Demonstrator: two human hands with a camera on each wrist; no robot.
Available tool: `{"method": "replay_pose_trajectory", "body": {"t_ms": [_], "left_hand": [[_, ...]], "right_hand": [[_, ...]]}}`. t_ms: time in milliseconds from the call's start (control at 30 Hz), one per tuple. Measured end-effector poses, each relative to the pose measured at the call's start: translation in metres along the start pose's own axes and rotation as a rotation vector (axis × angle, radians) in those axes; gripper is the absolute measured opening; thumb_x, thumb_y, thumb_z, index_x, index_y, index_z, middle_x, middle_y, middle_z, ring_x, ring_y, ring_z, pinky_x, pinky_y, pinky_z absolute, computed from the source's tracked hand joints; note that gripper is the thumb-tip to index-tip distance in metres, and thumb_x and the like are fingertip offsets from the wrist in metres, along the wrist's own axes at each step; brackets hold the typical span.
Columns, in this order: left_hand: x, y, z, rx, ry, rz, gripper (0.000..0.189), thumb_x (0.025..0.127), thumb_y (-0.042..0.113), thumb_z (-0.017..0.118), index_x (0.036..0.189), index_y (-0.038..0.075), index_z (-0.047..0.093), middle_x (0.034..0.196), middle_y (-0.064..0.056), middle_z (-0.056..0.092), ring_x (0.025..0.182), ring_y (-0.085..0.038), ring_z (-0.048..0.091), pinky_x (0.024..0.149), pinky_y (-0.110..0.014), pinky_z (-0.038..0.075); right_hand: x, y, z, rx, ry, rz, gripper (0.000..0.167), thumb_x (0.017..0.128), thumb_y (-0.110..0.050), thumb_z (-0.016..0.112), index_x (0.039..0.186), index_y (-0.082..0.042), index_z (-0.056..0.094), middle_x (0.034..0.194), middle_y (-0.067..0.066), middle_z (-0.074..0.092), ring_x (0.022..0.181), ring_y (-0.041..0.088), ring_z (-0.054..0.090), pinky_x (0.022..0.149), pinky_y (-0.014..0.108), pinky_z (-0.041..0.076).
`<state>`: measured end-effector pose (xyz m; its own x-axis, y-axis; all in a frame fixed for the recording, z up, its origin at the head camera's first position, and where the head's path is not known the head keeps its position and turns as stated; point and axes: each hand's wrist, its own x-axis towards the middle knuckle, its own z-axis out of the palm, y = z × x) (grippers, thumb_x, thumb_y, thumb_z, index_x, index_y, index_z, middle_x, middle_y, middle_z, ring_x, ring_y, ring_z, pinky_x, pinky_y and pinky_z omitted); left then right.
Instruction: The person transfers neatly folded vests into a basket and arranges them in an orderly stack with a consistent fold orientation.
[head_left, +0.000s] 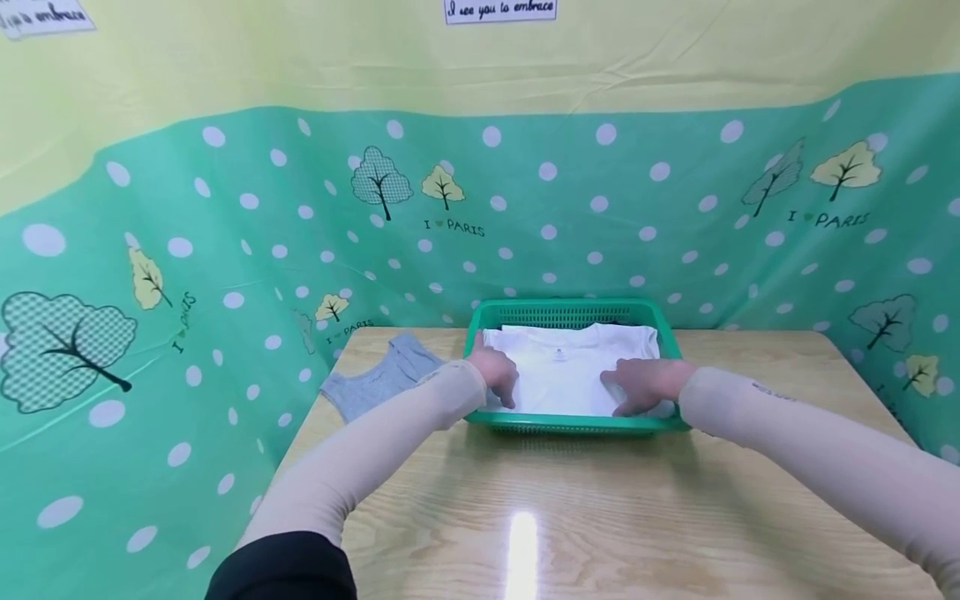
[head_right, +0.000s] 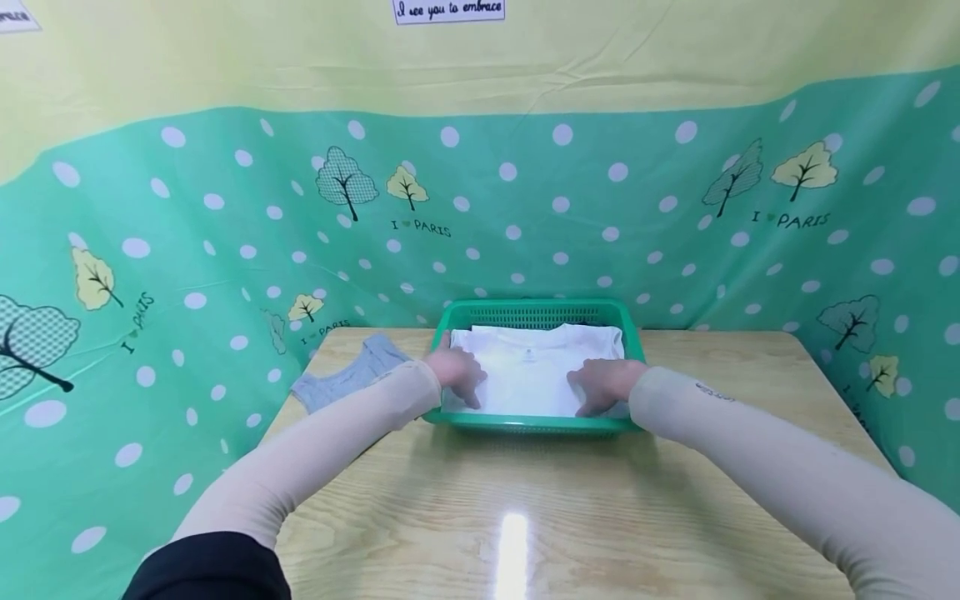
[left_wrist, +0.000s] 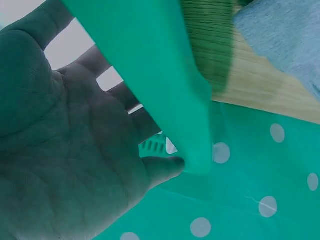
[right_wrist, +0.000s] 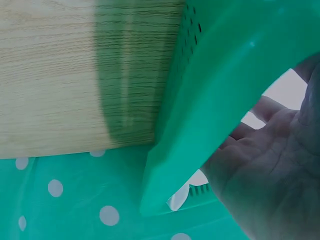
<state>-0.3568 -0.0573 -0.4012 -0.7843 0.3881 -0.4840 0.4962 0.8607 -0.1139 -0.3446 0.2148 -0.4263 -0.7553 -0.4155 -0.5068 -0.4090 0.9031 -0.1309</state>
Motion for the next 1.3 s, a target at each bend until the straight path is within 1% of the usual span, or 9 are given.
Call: {"method": "replay_pose_trajectory", "body": {"t_ms": [200, 367, 667, 800, 967, 1033, 1133, 1233, 1300], "left_hand": [[0.003, 0.002, 0.002, 0.079, 0.003, 0.002, 0.025, 0.094, 0.045, 0.079, 0.096, 0.021, 0.081, 0.084, 0.005, 0.069, 0.109, -0.026, 0.065, 0.123, -0.067, 0.003], [0.009, 0.002, 0.007, 0.117, -0.003, 0.017, 0.031, 0.095, 0.049, 0.077, 0.104, 0.02, 0.081, 0.086, 0.004, 0.07, 0.109, -0.028, 0.065, 0.122, -0.069, 0.005], [0.015, 0.0, -0.003, 0.07, -0.004, 0.014, 0.032, 0.096, 0.047, 0.076, 0.114, 0.021, 0.078, 0.103, 0.003, 0.073, 0.143, -0.037, 0.048, 0.122, -0.068, 0.001], [0.021, 0.0, -0.012, 0.058, 0.009, -0.013, 0.045, 0.098, 0.048, 0.072, 0.133, 0.02, 0.072, 0.131, -0.002, 0.07, 0.146, -0.033, 0.045, 0.124, -0.065, 0.003], [0.03, 0.0, -0.018, 0.005, 0.007, -0.03, 0.064, 0.099, 0.047, 0.072, 0.155, 0.022, 0.055, 0.161, -0.008, 0.048, 0.154, -0.033, 0.032, 0.125, -0.062, 0.001], [0.031, 0.0, -0.018, -0.031, 0.002, -0.031, 0.059, 0.098, 0.044, 0.074, 0.151, 0.021, 0.06, 0.162, -0.009, 0.045, 0.156, -0.034, 0.028, 0.124, -0.062, -0.001], [0.029, -0.003, -0.018, -0.123, -0.005, -0.037, 0.035, 0.095, 0.035, 0.08, 0.127, 0.02, 0.075, 0.164, -0.011, 0.042, 0.158, -0.037, 0.017, 0.123, -0.062, -0.005], [0.027, -0.004, -0.018, -0.2, -0.014, -0.065, 0.015, 0.092, 0.029, 0.084, 0.104, 0.023, 0.078, 0.168, -0.01, 0.035, 0.159, -0.04, 0.005, 0.124, -0.061, -0.006], [0.024, -0.004, -0.018, -0.234, -0.008, -0.078, 0.014, 0.09, 0.026, 0.085, 0.101, 0.022, 0.078, 0.17, -0.011, 0.031, 0.158, -0.045, 0.0, 0.124, -0.062, -0.006]], "right_hand": [[0.001, -0.001, -0.002, 0.013, -0.024, 0.025, 0.081, 0.095, -0.047, 0.077, 0.159, -0.008, 0.045, 0.154, 0.027, 0.046, 0.134, 0.044, 0.048, 0.114, 0.068, 0.033], [0.003, 0.0, 0.001, 0.035, -0.027, 0.031, 0.081, 0.095, -0.047, 0.078, 0.159, -0.009, 0.045, 0.155, 0.027, 0.046, 0.134, 0.045, 0.048, 0.113, 0.069, 0.033], [0.01, -0.002, -0.016, 0.032, 0.018, -0.004, 0.08, 0.098, -0.044, 0.074, 0.161, -0.007, 0.041, 0.16, 0.027, 0.04, 0.148, 0.049, 0.034, 0.116, 0.069, 0.029], [0.015, -0.004, -0.028, 0.011, 0.044, 0.01, 0.079, 0.1, -0.043, 0.071, 0.162, -0.007, 0.038, 0.164, 0.03, 0.031, 0.151, 0.051, 0.027, 0.116, 0.072, 0.025], [0.022, -0.005, -0.034, -0.004, 0.033, 0.03, 0.081, 0.101, -0.042, 0.07, 0.164, -0.008, 0.034, 0.166, 0.032, 0.025, 0.152, 0.052, 0.024, 0.113, 0.076, 0.025], [0.024, -0.004, -0.033, -0.017, 0.017, 0.037, 0.082, 0.099, -0.043, 0.071, 0.164, -0.008, 0.034, 0.166, 0.032, 0.024, 0.152, 0.053, 0.023, 0.112, 0.078, 0.025], [0.026, -0.004, -0.032, -0.018, 0.002, 0.048, 0.086, 0.097, -0.044, 0.074, 0.164, -0.008, 0.035, 0.167, 0.032, 0.021, 0.153, 0.053, 0.018, 0.112, 0.08, 0.021], [0.027, -0.003, -0.03, 0.013, -0.007, 0.067, 0.088, 0.095, -0.043, 0.077, 0.165, -0.01, 0.035, 0.169, 0.03, 0.017, 0.155, 0.051, 0.013, 0.113, 0.08, 0.016], [0.028, -0.002, -0.029, 0.035, -0.007, 0.081, 0.09, 0.094, -0.043, 0.079, 0.165, -0.011, 0.035, 0.17, 0.029, 0.016, 0.155, 0.051, 0.011, 0.113, 0.08, 0.015]]}}
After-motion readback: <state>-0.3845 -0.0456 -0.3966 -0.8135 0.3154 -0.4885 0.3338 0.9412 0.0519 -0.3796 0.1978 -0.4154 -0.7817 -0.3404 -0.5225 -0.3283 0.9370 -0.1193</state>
